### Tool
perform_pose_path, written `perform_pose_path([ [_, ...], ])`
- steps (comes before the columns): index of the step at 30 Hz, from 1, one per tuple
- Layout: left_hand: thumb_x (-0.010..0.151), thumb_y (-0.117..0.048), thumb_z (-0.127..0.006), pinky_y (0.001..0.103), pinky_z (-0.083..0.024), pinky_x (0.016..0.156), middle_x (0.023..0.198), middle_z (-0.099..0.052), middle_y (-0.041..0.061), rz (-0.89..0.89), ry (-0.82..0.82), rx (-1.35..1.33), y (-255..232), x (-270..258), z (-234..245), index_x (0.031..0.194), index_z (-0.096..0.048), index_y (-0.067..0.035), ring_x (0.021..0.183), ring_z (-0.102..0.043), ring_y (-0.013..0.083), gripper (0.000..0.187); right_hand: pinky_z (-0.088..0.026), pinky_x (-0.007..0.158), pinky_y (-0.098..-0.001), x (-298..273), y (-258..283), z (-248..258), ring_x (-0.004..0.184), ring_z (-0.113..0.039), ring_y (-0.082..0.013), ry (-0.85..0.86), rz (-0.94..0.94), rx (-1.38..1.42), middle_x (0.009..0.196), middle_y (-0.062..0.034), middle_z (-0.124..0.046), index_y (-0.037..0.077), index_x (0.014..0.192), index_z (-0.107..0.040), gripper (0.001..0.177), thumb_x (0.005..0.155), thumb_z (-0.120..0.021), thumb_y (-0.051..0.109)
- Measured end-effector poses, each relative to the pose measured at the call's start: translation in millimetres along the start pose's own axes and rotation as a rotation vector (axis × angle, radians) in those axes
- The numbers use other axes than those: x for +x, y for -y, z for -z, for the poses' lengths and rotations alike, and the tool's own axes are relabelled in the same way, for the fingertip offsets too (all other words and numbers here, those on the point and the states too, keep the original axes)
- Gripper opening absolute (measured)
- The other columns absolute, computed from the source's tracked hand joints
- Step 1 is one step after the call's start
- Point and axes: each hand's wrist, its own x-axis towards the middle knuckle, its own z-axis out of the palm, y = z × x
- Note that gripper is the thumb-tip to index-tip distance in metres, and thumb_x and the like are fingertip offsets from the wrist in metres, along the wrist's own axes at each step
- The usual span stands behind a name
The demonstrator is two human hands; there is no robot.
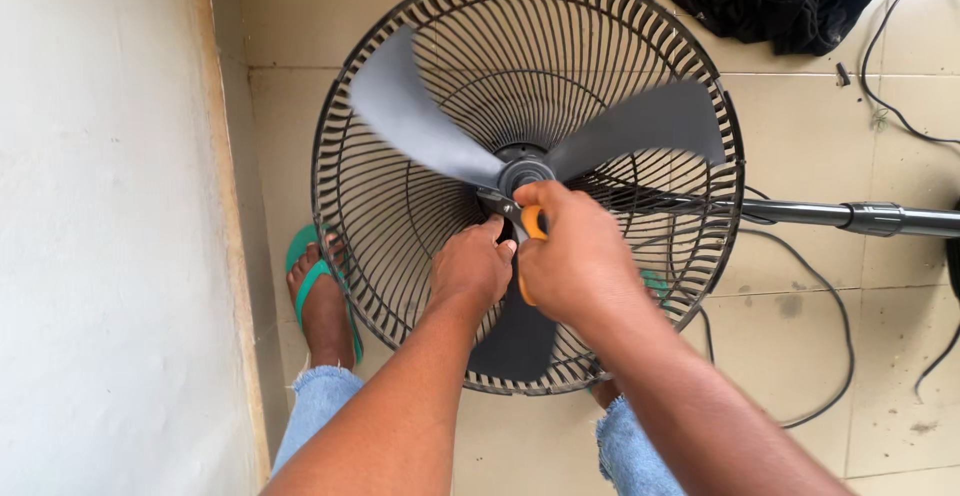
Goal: The person uses a pair of scissors to unscrew the central nut of a standing fan, then removes the front grille. The fan blades and grille are handled directly, and the scissors are used as a makeshift tool to loosen the fastener.
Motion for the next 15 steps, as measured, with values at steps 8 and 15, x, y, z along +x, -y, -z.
perform_pose_path([
  [8, 0.087, -0.022, -0.067, 0.050, -0.038, 0.112, 0.148, -0.048, -0.004, -0.004, -0.124, 0.048, 22, 12, 19, 0.135, -0.063, -0.038, 0.140, -0.041, 0.0222, 0.051, -0.052, 0.096, -0.0413, -15, -19, -40, 0.110, -0.066, -0.0356, -0.167, 0.151, 0.154, 0.120, -0.0156, -0.067, 0.011, 0.118, -0.070, 0.044, 0.078, -0.060, -0.003],
  [15, 0.091, -0.027, -0.065, 0.048, -0.038, 0.115, 0.136, -0.064, -0.003, 0.127, 0.029, 0.069, 26, 18, 65, 0.131, -0.067, -0.038, 0.130, -0.058, 0.0200, 0.042, -0.051, 0.098, -0.0421, 3, -3, -28, 0.113, -0.065, -0.0351, -0.156, 0.072, 0.042, 0.122, -0.0143, -0.065, 0.015, 0.119, -0.071, 0.041, 0.079, -0.067, 0.004],
])
